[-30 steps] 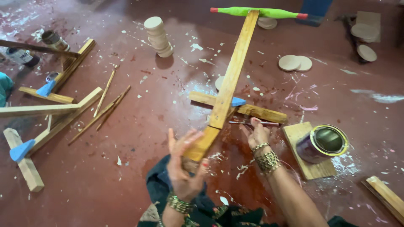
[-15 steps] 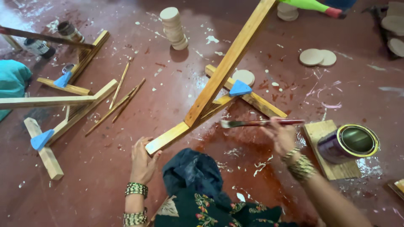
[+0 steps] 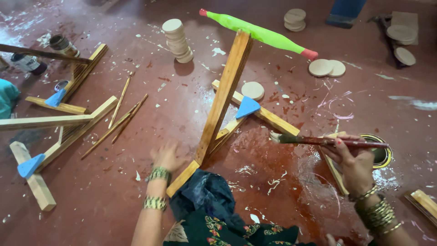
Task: The person sits on the floor and uses a brush to apply a clear coating from a can onto wooden frame parts, holding each piece steady with one hand while brushing the surfaces, turning pieces to coat different sides and dipping the brush back into the can.
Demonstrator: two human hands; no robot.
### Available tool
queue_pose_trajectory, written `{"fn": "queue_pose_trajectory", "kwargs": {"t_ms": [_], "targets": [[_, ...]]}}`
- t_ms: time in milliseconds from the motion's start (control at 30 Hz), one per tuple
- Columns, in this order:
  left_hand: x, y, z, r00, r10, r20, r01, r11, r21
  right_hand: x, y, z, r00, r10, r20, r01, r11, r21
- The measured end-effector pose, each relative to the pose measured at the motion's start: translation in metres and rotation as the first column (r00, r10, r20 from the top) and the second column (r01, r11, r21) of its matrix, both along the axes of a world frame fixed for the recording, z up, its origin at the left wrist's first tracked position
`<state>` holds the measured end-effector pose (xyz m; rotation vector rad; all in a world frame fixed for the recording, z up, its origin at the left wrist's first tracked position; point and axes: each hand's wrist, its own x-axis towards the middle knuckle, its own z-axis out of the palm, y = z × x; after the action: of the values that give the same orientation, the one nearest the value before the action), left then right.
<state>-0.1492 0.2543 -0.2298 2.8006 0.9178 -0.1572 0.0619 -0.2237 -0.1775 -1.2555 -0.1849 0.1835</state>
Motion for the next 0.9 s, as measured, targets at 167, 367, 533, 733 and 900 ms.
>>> {"fn": "queue_pose_trajectory", "kwargs": {"t_ms": [167, 367, 533, 733, 900], "targets": [[0.104, -0.059, 0.054, 0.907, -0.049, 0.418, 0.043, 0.999, 0.024, -0.002, -0.014, -0.003, 0.992, 0.064, 0.107, -0.074, 0.994, 0.087], [0.179, -0.108, 0.07, 0.887, 0.14, 0.44, -0.118, 0.99, -0.077, 0.03, -0.104, 0.031, 0.88, -0.182, 0.439, 0.305, 0.925, -0.229], [0.187, -0.112, 0.061, 0.899, 0.126, 0.419, -0.138, 0.99, -0.002, 0.033, -0.187, 0.062, 0.782, -0.242, 0.574, 0.474, 0.829, -0.296], [0.179, -0.117, 0.042, 0.905, 0.073, 0.42, -0.098, 0.995, 0.038, 0.052, -0.186, 0.036, 0.887, -0.152, 0.436, 0.448, 0.507, -0.736], [0.161, -0.14, 0.041, 0.884, -0.006, 0.467, -0.002, 1.0, 0.016, 0.061, -0.148, -0.011, 0.89, 0.027, 0.456, 0.36, 0.572, -0.737]]}}
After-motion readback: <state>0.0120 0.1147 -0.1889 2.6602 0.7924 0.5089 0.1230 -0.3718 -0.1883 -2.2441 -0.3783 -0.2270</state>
